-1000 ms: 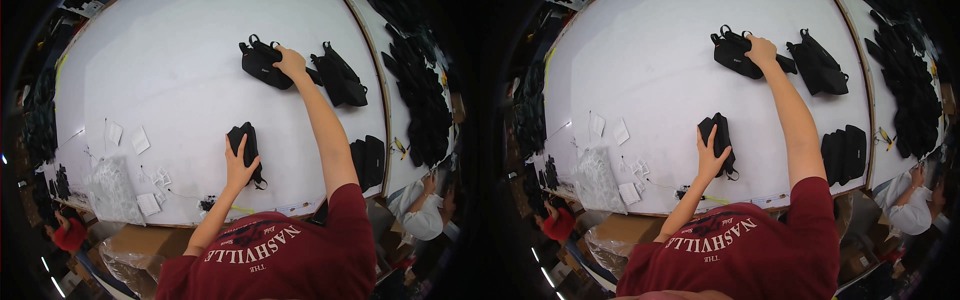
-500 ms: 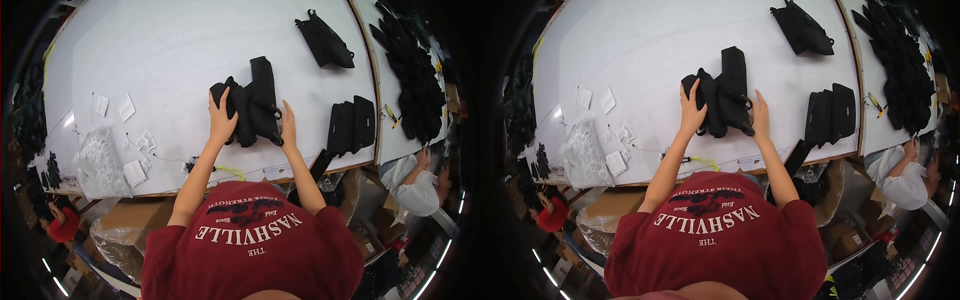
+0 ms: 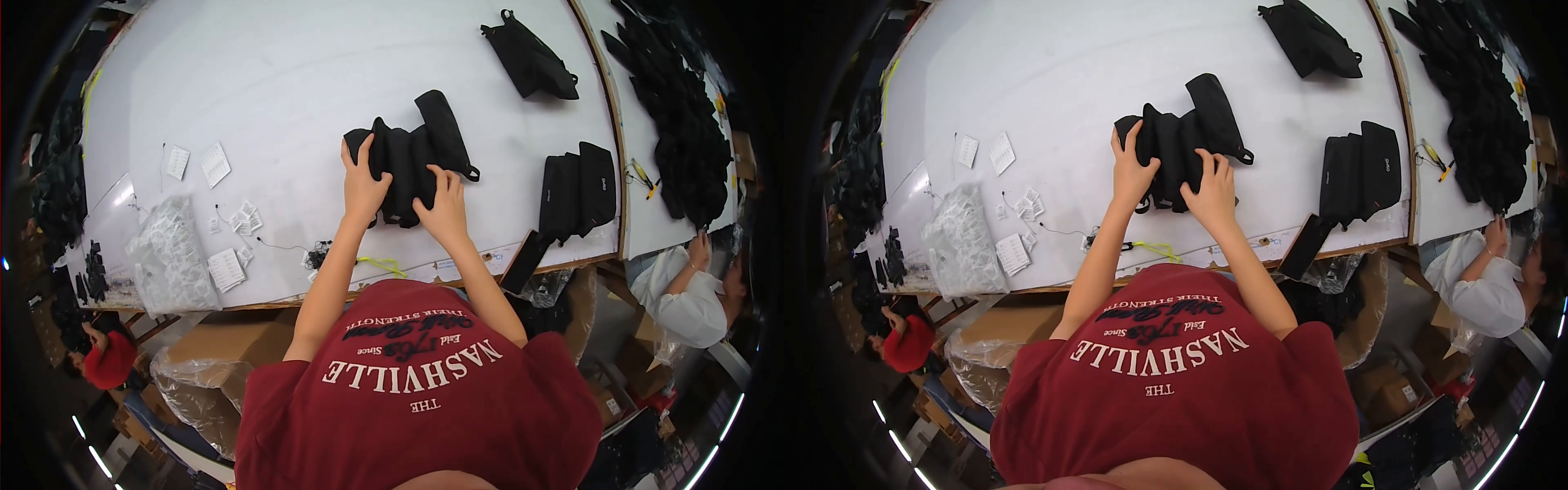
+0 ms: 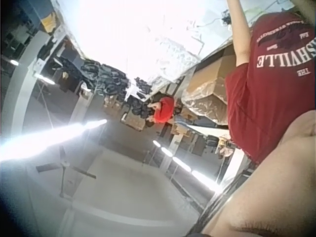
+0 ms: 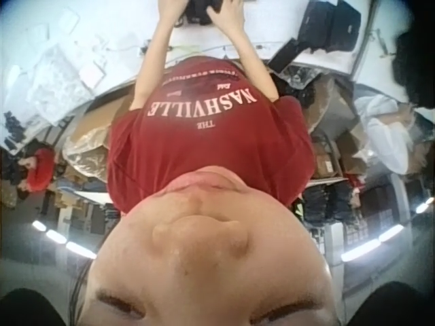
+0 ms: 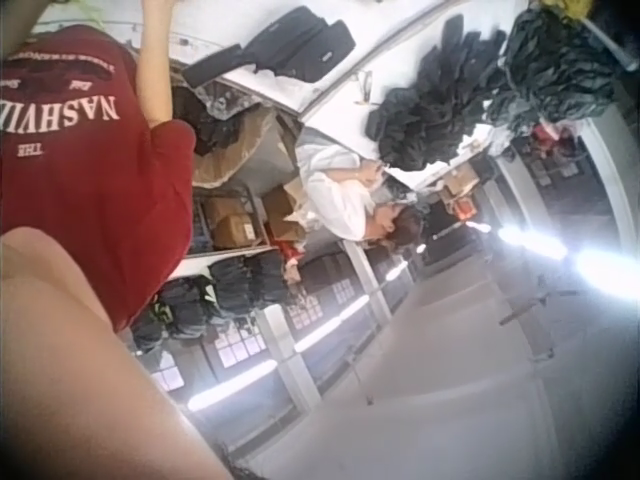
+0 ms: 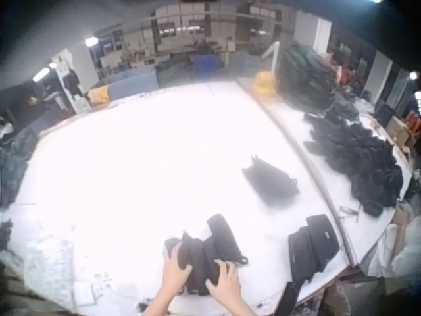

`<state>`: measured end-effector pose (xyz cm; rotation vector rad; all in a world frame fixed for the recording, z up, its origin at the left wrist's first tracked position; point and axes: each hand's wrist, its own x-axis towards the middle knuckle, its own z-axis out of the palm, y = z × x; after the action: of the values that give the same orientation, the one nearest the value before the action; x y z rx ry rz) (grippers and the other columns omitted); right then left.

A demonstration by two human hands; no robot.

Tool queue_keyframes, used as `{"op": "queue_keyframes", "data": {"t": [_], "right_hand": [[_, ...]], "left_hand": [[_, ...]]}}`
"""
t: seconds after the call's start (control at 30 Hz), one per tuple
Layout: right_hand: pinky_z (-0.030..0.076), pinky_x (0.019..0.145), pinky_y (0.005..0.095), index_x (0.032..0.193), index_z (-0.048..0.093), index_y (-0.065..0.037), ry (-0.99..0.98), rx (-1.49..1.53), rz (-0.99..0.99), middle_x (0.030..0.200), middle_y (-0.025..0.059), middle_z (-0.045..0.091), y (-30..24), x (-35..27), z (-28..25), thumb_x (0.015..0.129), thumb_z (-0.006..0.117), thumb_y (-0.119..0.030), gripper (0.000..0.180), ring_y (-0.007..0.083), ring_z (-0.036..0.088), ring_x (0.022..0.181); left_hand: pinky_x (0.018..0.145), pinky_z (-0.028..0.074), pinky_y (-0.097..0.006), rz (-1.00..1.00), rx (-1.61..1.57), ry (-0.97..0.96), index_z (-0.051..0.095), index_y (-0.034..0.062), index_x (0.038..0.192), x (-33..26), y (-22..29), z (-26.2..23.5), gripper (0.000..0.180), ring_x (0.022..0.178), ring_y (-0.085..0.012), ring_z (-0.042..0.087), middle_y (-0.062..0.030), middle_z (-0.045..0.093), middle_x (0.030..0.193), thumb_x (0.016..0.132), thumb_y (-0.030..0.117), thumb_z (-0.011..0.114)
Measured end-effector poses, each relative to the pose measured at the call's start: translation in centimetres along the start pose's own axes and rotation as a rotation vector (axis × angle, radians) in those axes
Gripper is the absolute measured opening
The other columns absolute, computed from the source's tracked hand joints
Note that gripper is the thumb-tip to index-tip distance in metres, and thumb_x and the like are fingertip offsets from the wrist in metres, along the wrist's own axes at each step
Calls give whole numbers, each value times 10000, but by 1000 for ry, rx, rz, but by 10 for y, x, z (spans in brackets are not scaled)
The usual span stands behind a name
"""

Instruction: Packing small black zippered pouches into a large shipping box lined with plastic.

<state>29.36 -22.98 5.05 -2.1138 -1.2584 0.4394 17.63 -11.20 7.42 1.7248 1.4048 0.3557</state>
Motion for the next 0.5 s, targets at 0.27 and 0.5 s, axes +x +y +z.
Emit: {"op": "queue_keyframes", "data": {"t": [0.27,0.5], "right_hand": [[462,782,427,1216,417,-116,5,-14,111,1011,187,517,8,18,3,673,722,-159,624,363,526,885],[505,733,340,1207,452,-83,54,1006,423,920,61,615,52,33,-19,797,557,-64,423,203,621,822]], "left_hand": [[929,439,-441,145,20,104,374,178,1375,-17,-17,14,734,1197,-465,422,-273,87,1473,748,339,720],[968,402,-452,92,45,86,329,168,1401,-22,-11,13,879,1218,-474,390,-279,56,1477,691,461,757]]}}
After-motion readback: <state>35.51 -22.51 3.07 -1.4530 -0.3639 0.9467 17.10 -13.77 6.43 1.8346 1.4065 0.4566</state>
